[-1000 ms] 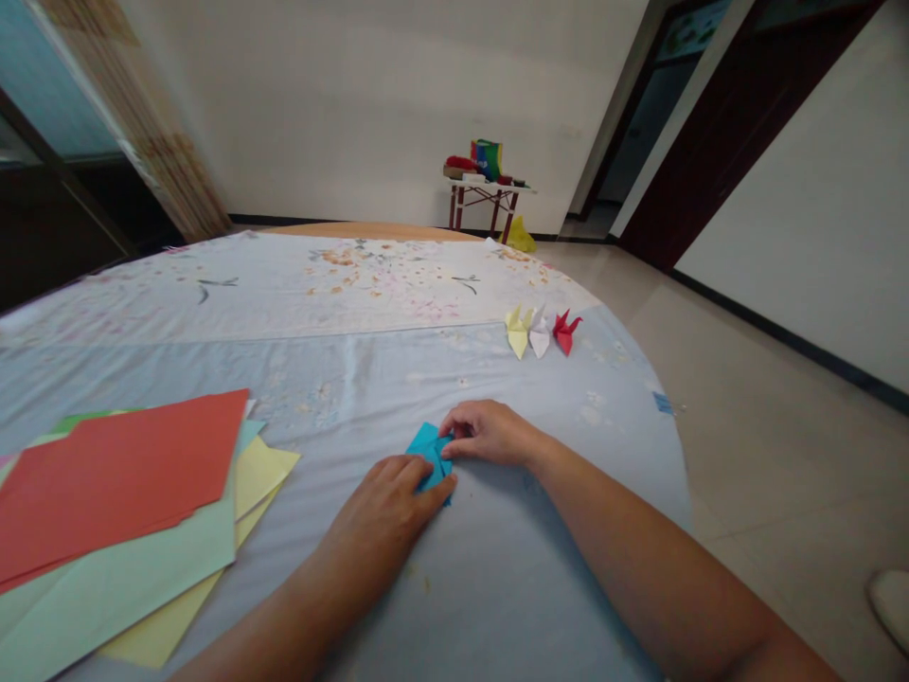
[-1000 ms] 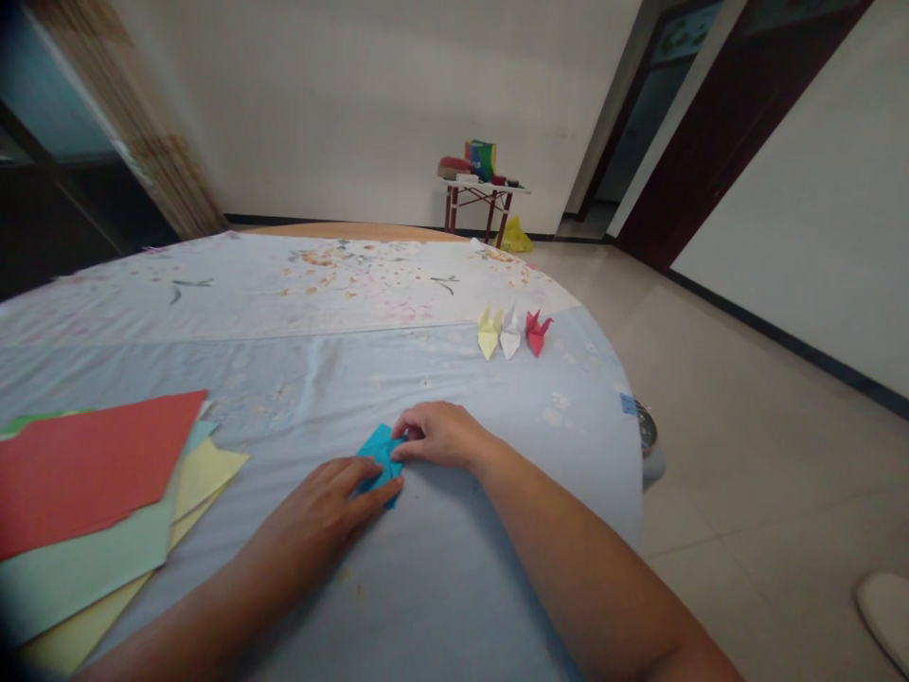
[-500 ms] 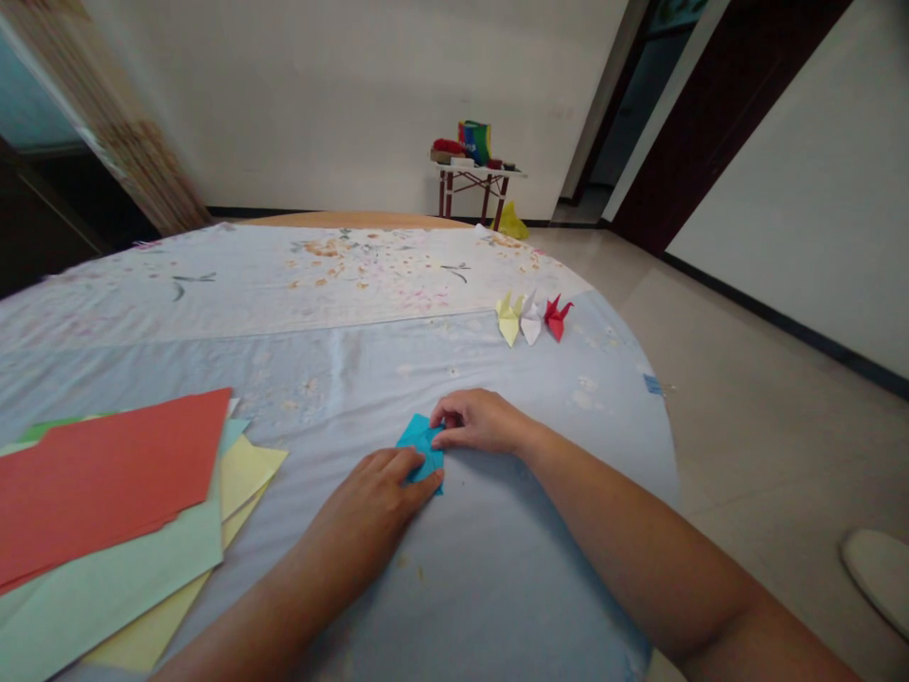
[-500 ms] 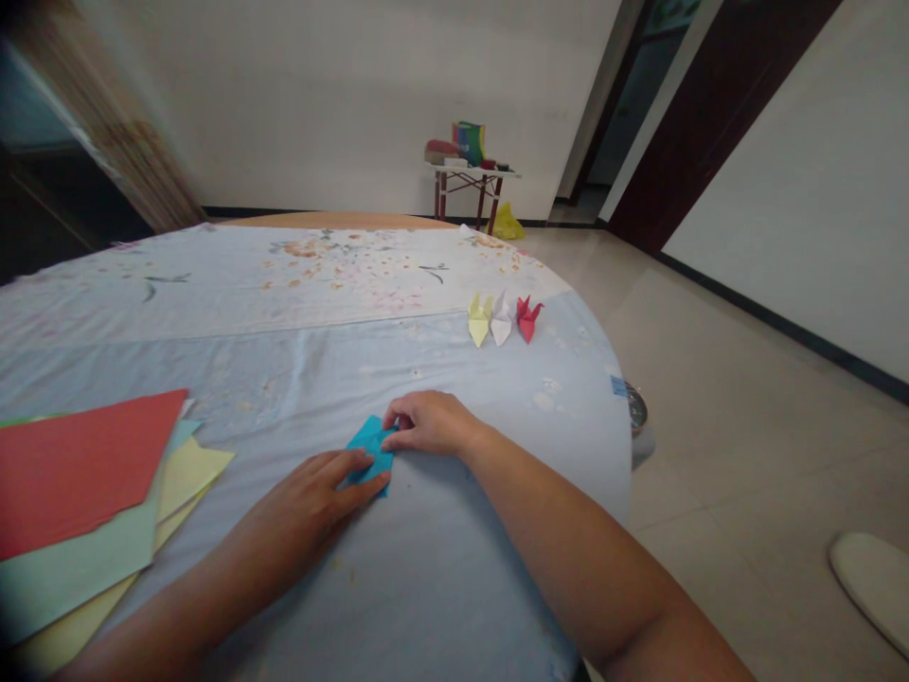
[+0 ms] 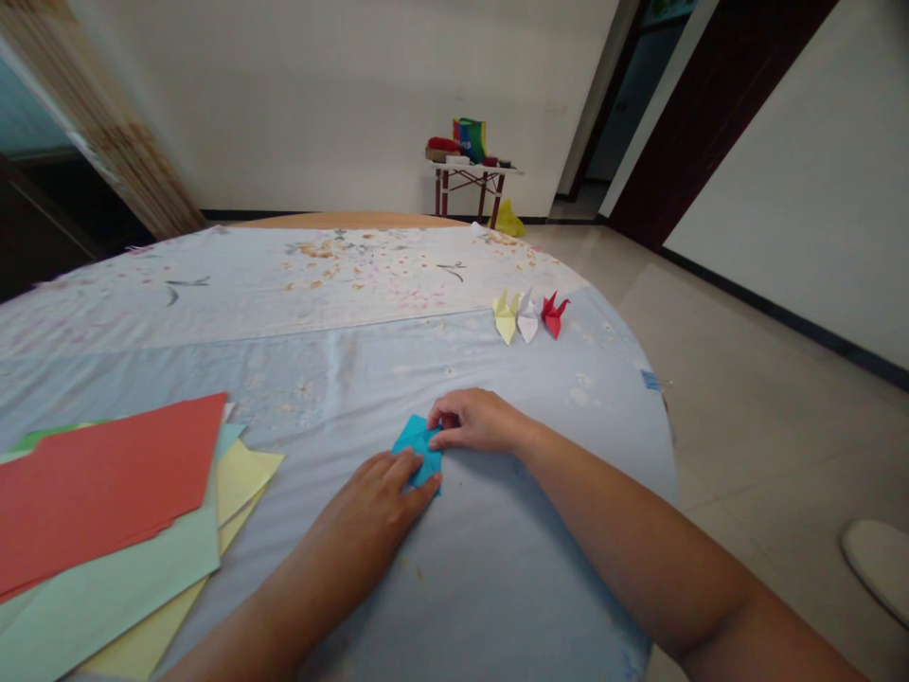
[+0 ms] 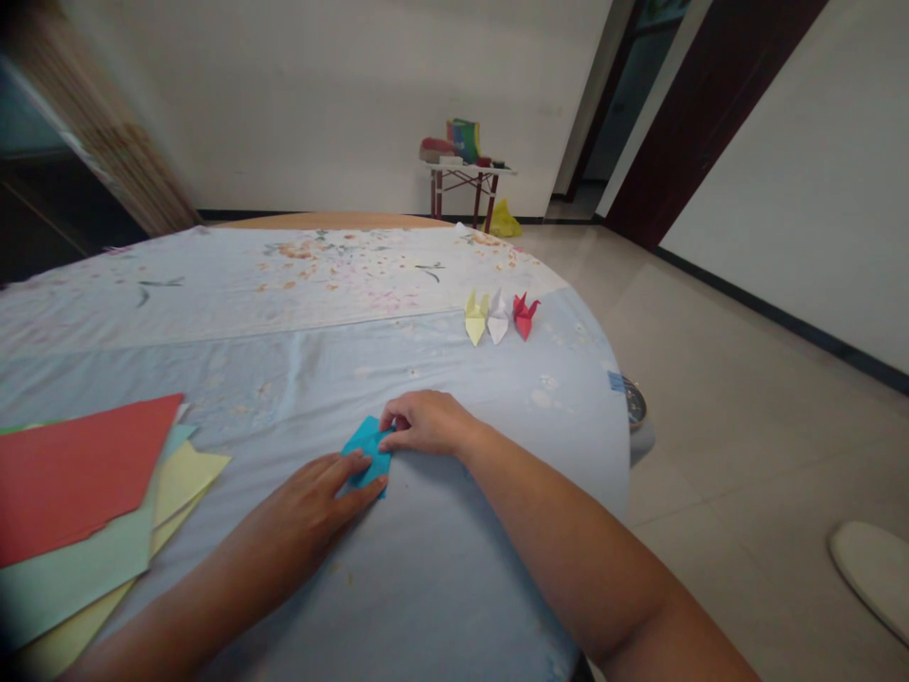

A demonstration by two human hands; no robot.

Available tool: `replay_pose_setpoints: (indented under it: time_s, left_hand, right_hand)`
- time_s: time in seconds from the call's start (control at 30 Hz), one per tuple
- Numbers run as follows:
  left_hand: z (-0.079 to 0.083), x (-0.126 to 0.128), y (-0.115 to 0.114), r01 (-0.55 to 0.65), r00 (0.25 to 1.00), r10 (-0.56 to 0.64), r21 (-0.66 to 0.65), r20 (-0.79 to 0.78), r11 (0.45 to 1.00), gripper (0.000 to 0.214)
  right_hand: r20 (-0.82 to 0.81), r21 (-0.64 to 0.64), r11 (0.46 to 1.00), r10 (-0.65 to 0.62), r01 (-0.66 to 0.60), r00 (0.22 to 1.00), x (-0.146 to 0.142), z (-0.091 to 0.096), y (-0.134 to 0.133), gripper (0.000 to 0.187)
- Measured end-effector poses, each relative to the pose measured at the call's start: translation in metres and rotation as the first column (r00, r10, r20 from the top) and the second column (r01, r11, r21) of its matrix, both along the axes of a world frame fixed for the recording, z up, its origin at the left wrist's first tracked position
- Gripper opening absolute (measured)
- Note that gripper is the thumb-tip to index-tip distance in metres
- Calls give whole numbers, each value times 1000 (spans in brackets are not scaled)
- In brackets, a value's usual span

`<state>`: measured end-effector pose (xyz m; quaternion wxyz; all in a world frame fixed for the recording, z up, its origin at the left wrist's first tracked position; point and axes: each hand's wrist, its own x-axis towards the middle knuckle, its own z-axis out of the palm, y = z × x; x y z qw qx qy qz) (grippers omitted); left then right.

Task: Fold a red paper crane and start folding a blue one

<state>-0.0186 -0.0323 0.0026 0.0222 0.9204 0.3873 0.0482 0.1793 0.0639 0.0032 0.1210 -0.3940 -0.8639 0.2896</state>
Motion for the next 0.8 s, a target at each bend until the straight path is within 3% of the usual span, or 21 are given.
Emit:
replay_pose_setpoints:
  time_s: [0.8]
  left_hand:
    - [7,7,-3,16,995,-11,45,-101,999,43]
  right_hand:
    - [15,-47,998,-35,36,999,-3,0,0,27]
